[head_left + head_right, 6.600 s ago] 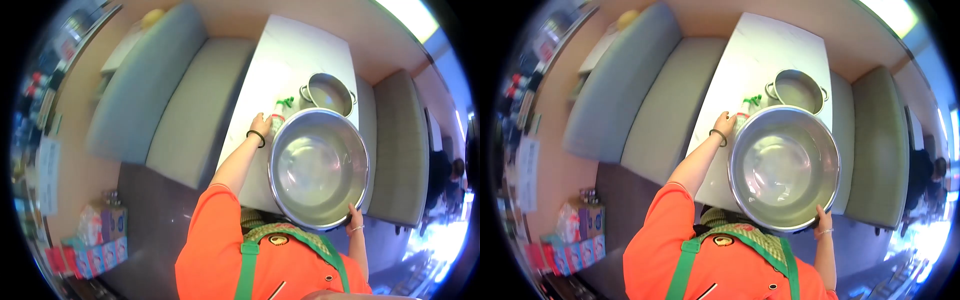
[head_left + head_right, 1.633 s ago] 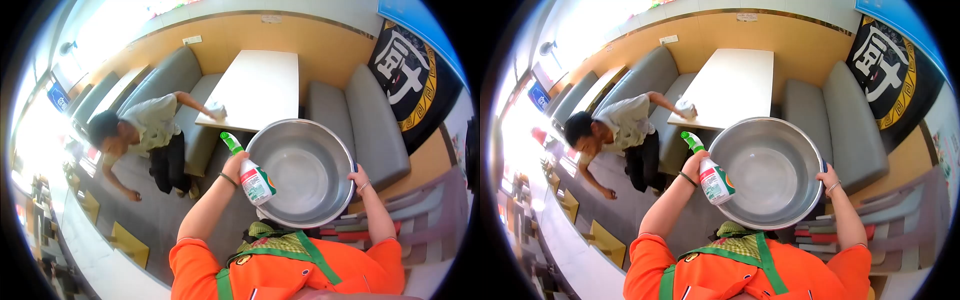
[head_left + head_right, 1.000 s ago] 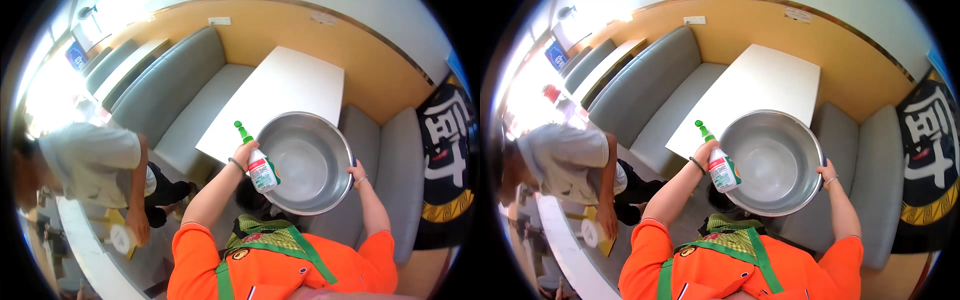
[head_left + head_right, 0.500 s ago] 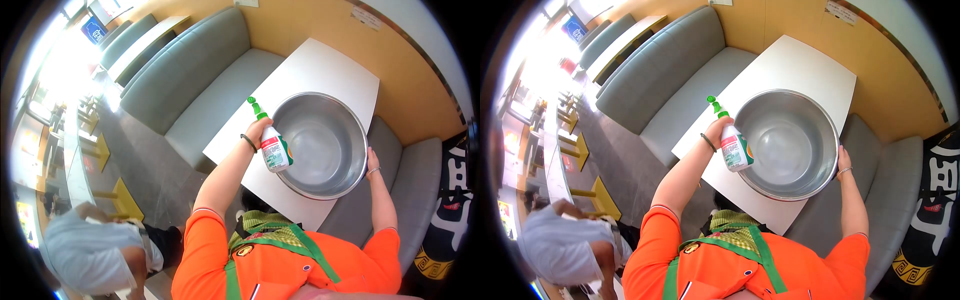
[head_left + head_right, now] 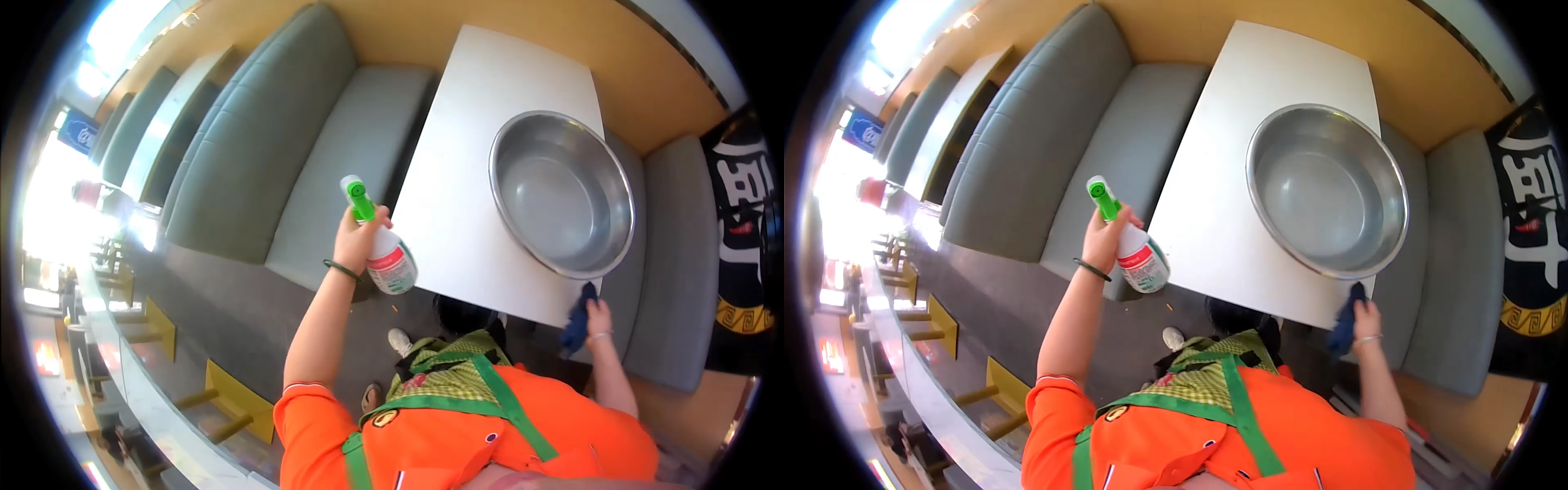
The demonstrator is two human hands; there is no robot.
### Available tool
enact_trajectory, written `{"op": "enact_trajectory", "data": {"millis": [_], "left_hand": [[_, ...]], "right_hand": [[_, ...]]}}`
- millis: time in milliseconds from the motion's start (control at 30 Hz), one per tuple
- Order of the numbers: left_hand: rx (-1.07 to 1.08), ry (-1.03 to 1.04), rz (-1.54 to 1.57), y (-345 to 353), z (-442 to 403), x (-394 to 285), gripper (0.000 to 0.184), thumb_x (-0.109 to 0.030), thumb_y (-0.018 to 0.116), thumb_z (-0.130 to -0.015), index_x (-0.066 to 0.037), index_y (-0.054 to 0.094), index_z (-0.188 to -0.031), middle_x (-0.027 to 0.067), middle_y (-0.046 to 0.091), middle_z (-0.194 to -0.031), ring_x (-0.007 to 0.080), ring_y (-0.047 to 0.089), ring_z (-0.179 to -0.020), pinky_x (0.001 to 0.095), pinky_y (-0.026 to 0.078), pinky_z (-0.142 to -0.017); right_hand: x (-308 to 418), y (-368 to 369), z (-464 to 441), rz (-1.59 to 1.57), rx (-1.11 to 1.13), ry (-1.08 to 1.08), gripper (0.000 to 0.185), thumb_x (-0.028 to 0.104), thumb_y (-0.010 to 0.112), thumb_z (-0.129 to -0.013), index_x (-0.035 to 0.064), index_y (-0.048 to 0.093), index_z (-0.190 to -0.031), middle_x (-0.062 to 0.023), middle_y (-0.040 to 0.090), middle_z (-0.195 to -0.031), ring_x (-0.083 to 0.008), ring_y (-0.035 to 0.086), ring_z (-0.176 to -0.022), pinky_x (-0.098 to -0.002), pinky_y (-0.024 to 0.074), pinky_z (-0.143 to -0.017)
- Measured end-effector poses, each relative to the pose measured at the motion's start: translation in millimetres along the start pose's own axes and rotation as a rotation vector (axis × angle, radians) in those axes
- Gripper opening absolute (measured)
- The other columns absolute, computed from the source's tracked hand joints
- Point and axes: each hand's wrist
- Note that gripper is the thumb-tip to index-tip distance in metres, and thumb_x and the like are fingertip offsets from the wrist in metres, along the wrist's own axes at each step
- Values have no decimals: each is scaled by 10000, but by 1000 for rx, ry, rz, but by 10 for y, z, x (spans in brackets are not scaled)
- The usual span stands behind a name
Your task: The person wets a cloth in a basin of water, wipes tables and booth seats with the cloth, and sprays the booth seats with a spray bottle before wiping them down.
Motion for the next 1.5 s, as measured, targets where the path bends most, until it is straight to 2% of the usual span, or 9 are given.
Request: {"op": "enact_trajectory", "data": {"millis": [133, 200, 267, 367, 633, 867, 1167, 1333, 1500], "left_hand": [[-42, -16, 285, -493, 77, 5, 211, -160, 558, -849, -23, 501, -1000, 81, 563, -860, 133, 540, -762, 271, 450, -677], [-34, -2, 349, -674, 147, -48, 223, -145, 559, -849, -19, 502, -1024, 72, 559, -878, 125, 533, -770, 266, 445, -677], [24, 37, 41, -856, 218, -62, 292, -94, 571, -830, -7, 504, -1101, 58, 581, -950, 128, 536, -866, 265, 425, -775], [67, 131, -39, -1030, 305, -144, 342, -39, 569, -798, 6, 491, -1128, 64, 576, -981, 130, 541, -871, 271, 430, -774], [-123, 65, 70, -1514, 148, 112, 307, -7, 538, -782, 14, 496, -1085, 97, 547, -941, 170, 550, -791, 300, 450, -714], [-251, -37, 146, -2072, -267, 273, 596, -69, 646, -707, -24, 397, -1246, 78, 528, -1068, 165, 528, -778, 318, 450, -725], [-164, -366, -214, -2291, -598, 579, 552, -36, 595, -728, 15, 406, -1244, 126, 546, -1094, 193, 553, -865, 327, 469, -770], [-81, -337, -213, -2237, -853, 454, 480, 22, 607, -716, 48, 465, -1173, 143, 564, -1106, 171, 594, -818, 308, 484, -748], [120, -232, -58, -2617, -1174, 475, 421, -21, 639, -733, 8, 518, -1135, 99, 583, -1065, 157, 585, -822, 290, 478, -718]], "right_hand": [[-66, 1362, 454, 365, -65, -443, 433, 237, 516, -847, -23, 453, -1187, -256, 476, -1185, -367, 460, -1100, -416, 361, -920], [-216, 2045, 438, 489, 59, -662, 514, 286, 506, -847, 26, 380, -1272, -256, 366, -1298, -396, 356, -1195, -437, 287, -997], [81, 2533, 557, 859, 358, -755, 578, 351, 472, -857, 96, 294, -1344, -216, 280, -1373, -394, 248, -1268, -459, 197, -1048], [419, 3015, 657, 1172, 241, -718, 613, 404, 425, -865, 159, 211, -1385, -131, 169, -1445, -334, 133, -1329, -475, 137, -1064], [1365, 4288, -412, 1098, -6, -610, 601, 406, 411, -873, 150, 224, -1385, -152, 184, -1437, -347, 154, -1321, -464, 148, -1064], [2453, 5223, -2053, 1060, -169, -485, 575, 437, 379, -875, 206, 245, -1384, -123, 182, -1446, -337, 165, -1324, -455, 161, -1061], [3322, 5470, -3625, 1133, -182, -608, 468, 382, 292, -917, 247, 279, -1365, -47, 221, -1444, -272, 212, -1317, -438, 202, -1058], [3033, 5371, -3119, 1213, -37, -886, 403, 292, 363, -909, 197, 380, -1300, -51, 303, -1400, -287, 296, -1273, -433, 301, -1007], [2051, 5065, -1473, 1121, 215, -915, 363, 311, 403, -905, 200, 473, -1243, -42, 307, -1397, -276, 245, -1299, -426, 228, -1052]]}}
Point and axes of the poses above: each hand's wrist, its own z-axis away from the middle knuckle, its own y-axis out of the palm, x = y × z
